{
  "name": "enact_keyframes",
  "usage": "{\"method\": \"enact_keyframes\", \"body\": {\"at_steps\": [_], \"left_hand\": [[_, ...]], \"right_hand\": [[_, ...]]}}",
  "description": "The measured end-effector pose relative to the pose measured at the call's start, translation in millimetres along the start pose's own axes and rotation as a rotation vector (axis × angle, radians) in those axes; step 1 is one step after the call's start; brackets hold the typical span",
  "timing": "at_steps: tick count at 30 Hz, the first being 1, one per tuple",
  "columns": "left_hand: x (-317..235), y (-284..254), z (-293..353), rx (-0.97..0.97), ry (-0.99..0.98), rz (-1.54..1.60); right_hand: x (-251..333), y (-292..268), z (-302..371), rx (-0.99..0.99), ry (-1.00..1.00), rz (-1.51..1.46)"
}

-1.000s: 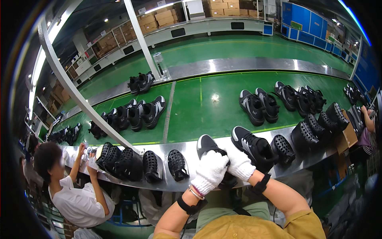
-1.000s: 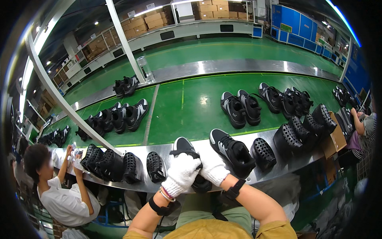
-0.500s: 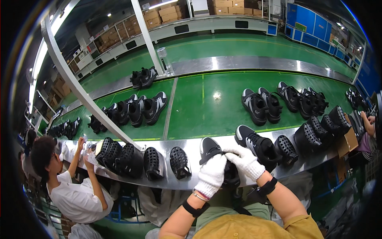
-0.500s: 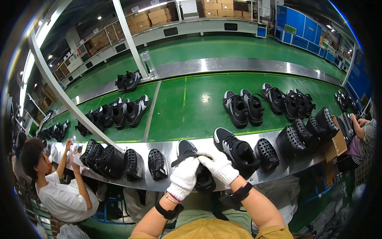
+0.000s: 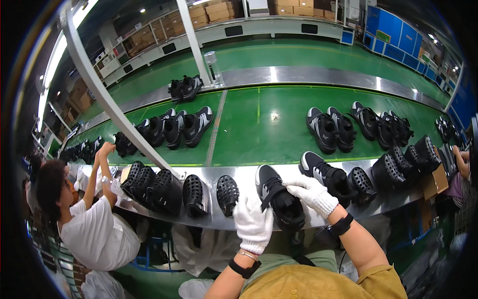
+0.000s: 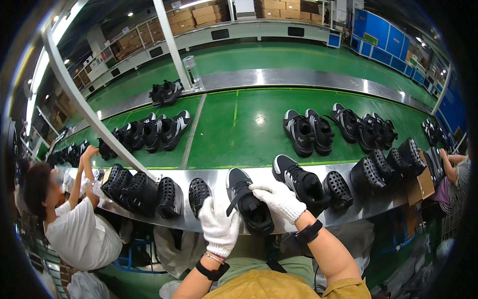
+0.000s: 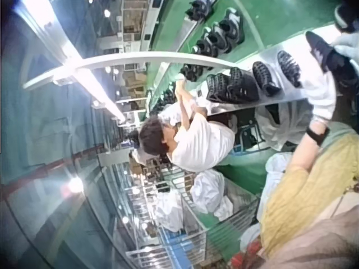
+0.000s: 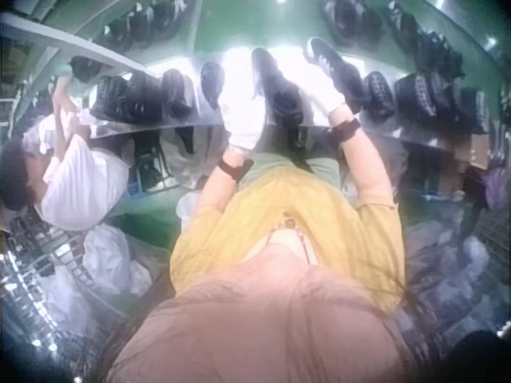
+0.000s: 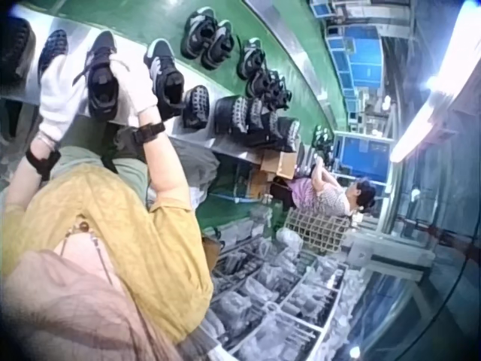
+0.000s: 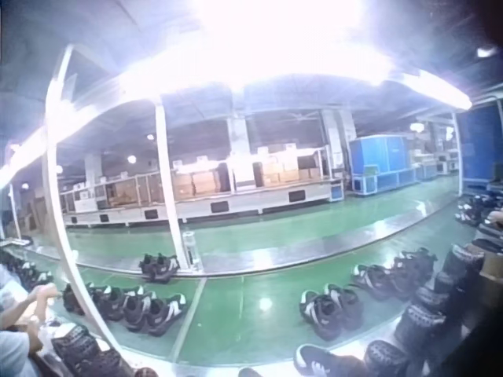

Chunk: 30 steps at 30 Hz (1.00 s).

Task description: Checking and assembling shoe components on a factory production line.

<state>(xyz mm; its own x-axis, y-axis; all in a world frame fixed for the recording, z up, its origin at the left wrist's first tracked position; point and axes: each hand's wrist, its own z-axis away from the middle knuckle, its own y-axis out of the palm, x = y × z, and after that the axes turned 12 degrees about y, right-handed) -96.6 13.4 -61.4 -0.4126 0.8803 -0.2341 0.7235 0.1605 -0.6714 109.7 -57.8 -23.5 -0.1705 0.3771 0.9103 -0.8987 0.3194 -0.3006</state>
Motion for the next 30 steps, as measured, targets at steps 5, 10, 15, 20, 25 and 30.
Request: {"method": "enact_keyframes", "body": {"at_steps": [5,10,15,20,25,30], "left_hand": [[14.2,16.1,7.6,0.060,0.146,-0.009],[-8.7,25.3,23.6,0.133,0.148,-0.100],[-13.9,5.2,34.6,0.243,0.195,-0.038],[1.7,-10.7,25.1,0.143,-0.135,0.341],[-17.4,32.9,-20.1,0.177,-0.086,0.414],[-45.8,71.2,-41.2,0.341,-0.104,0.386]], "right_hand": [[3.3,-6.6,-0.7,-0.018,-0.068,0.179],[-7.6,5.2,-2.3,-0.069,-0.125,0.157],[2.4,-7.1,26.6,-0.195,-0.163,0.161],[15.7,-76.2,103.9,-0.620,-0.344,0.508],[3.1,-89.7,126.5,-0.308,-0.009,0.806],[11.0,-65.4,96.8,-0.081,-0.089,0.956]]}}
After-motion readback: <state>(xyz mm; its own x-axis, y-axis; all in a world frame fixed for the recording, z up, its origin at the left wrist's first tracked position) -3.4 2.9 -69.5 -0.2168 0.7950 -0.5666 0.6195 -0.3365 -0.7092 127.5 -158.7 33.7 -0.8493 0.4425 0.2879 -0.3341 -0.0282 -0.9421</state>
